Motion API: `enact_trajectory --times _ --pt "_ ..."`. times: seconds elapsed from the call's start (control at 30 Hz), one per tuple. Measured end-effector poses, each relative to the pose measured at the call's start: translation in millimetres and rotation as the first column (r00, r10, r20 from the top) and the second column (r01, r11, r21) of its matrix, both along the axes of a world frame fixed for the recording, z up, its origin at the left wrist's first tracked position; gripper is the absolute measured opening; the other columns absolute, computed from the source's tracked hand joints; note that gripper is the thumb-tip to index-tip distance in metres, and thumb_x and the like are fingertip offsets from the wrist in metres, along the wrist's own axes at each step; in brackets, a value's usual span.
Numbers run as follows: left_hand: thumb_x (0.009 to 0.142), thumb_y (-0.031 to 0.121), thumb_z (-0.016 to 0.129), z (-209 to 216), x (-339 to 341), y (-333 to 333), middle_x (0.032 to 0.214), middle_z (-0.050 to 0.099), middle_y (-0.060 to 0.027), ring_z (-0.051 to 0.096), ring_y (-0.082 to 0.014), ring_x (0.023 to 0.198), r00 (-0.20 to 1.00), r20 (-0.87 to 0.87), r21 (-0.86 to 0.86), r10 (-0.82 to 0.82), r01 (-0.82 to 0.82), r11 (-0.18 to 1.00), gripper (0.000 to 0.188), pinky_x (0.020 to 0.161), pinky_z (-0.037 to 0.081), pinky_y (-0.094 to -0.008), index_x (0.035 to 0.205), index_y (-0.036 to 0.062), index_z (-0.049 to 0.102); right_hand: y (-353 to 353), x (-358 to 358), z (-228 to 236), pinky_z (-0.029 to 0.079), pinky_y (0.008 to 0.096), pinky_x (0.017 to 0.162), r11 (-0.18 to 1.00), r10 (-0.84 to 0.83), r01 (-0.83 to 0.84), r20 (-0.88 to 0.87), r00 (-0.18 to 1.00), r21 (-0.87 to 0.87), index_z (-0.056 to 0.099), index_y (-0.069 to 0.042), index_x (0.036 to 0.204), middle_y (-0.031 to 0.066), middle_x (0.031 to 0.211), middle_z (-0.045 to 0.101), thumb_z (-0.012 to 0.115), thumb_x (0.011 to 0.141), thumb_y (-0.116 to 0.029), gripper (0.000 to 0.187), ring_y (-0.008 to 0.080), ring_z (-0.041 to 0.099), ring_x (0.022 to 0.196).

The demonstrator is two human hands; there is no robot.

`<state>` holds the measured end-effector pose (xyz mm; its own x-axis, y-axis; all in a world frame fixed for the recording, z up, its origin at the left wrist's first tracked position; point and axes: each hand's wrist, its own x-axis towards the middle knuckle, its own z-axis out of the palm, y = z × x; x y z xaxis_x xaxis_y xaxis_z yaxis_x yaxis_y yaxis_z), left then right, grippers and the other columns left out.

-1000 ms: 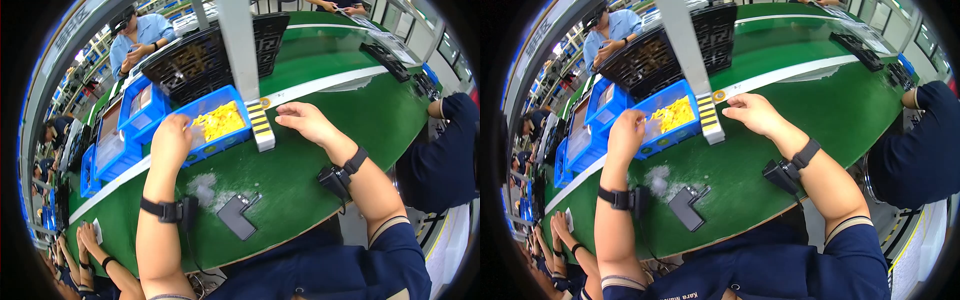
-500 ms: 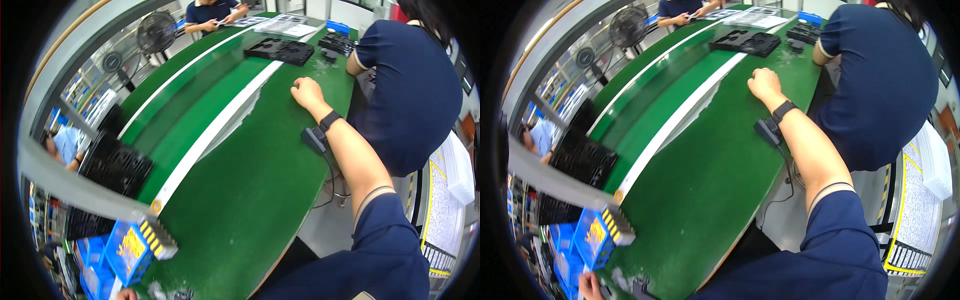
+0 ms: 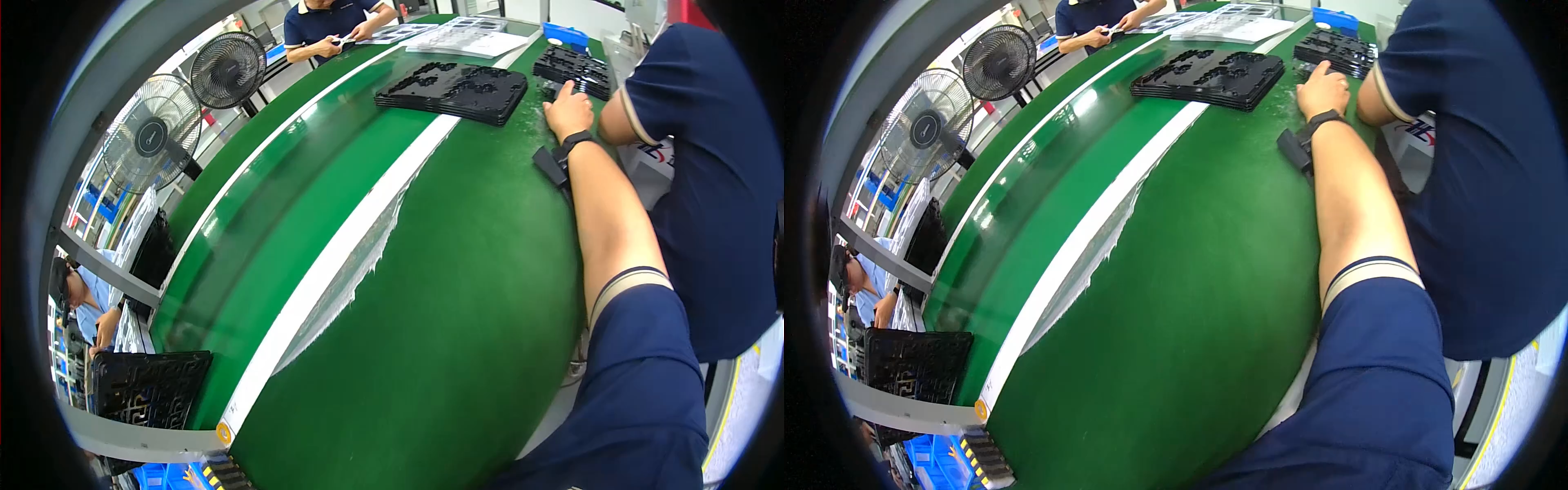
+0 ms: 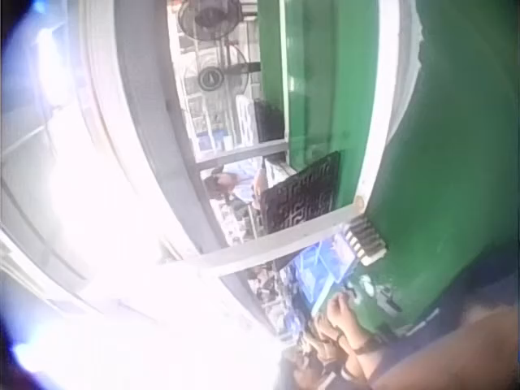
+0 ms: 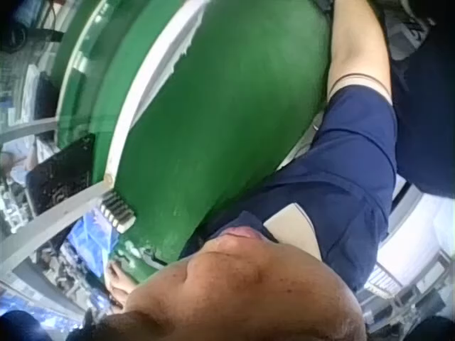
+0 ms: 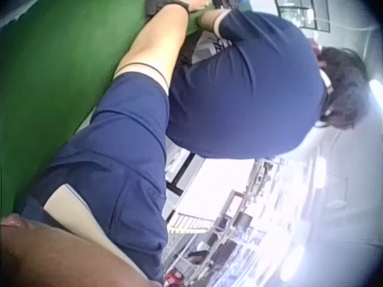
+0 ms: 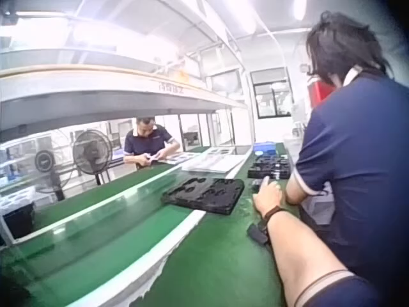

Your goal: Assembling small plastic and electronic housing components by hand on a factory production line.

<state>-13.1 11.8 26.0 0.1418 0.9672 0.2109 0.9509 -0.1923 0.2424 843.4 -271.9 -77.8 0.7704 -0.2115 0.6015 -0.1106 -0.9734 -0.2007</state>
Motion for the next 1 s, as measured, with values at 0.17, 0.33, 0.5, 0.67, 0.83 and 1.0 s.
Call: enact_trajectory --times 0.17,0.33,0.5,0.67,0.83,1.0 --pt "0.091 0.019 0.053 11.0 40.9 -16.6 0.098 0.065 -0.0167 0.061 -0.0234 0.089 0.999 -0.044 0.024 0.024 -0.023 0.999 0.028 0.082 0.047 -0.0306 0.107 -0.0028 0.060 -24.5 61.3 -2.5 0.049 0.0445 0.082 0.999 0.040 -0.040 -0.073 0.997 -0.008 0.057 -0.004 0.104 0.0208 0.098 0.065 0.055 0.084 -0.031 0.035 0.0356 0.062 0.093" --pt "0.089 0.017 0.056 7.2 53.2 -28.2 0.092 0.066 -0.0164 0.062 -0.0258 0.082 0.978 -0.136 0.091 -0.157 0.170 0.981 0.023 0.076 0.048 -0.0326 0.098 -0.0026 0.063 -13.9 48.5 -8.5 0.050 0.0438 0.080 0.997 0.080 -0.080 -0.035 0.996 0.007 0.063 -0.003 0.097 0.0200 0.093 0.066 0.040 0.088 -0.020 0.030 0.0349 0.064 0.091" --pt "0.085 0.008 0.059 0.7 49.1 -33.4 0.081 0.064 -0.0107 0.058 -0.0174 0.072 0.957 -0.056 0.161 -0.286 0.291 0.943 0.012 0.067 0.047 -0.0274 0.090 -0.0017 0.063 -20.7 -11.8 -7.6 0.051 0.0453 0.073 0.973 0.180 -0.181 -0.021 0.983 -0.144 0.059 -0.003 0.098 0.0202 0.083 0.066 0.043 0.085 -0.015 0.024 0.0372 0.064 0.082" --pt "0.080 0.000 0.062 -38.4 5.8 20.1 0.083 0.064 -0.0119 0.060 -0.0234 0.074 0.607 -0.055 -0.292 -0.793 0.749 0.594 0.011 0.071 0.048 -0.0299 0.091 0.0006 0.064 -3.5 -146.7 10.0 0.051 0.0441 0.069 0.863 0.477 -0.484 -0.081 0.875 -0.148 0.055 -0.005 0.107 0.0189 0.076 0.064 0.062 0.072 -0.018 0.039 0.0353 0.064 0.075" --pt "0.071 0.004 0.068 -11.0 104.2 -74.0 0.095 0.061 -0.0120 0.059 -0.0223 0.084 0.566 0.360 -0.209 -0.742 0.824 0.527 0.033 0.075 0.047 -0.0295 0.102 -0.0005 0.057 54.3 -344.5 30.1 0.050 0.0400 0.078 0.304 0.951 -0.905 -0.152 0.270 0.297 0.053 -0.006 0.121 0.0224 0.097 0.063 0.059 0.069 -0.016 0.053 0.0359 0.063 0.087" --pt "0.066 0.006 0.073 -43.3 101.8 -64.3 0.127 0.048 -0.0158 0.048 -0.0270 0.117 0.506 0.464 -0.216 -0.727 0.861 0.461 0.081 0.096 0.041 -0.0352 0.136 0.0041 0.033 90.2 -511.4 41.3 0.044 0.0328 0.093 -0.312 0.842 -0.617 -0.091 -0.532 0.723 0.049 -0.003 0.128 0.0152 0.120 0.058 0.062 0.076 -0.012 0.054 0.0221 0.057 0.108"
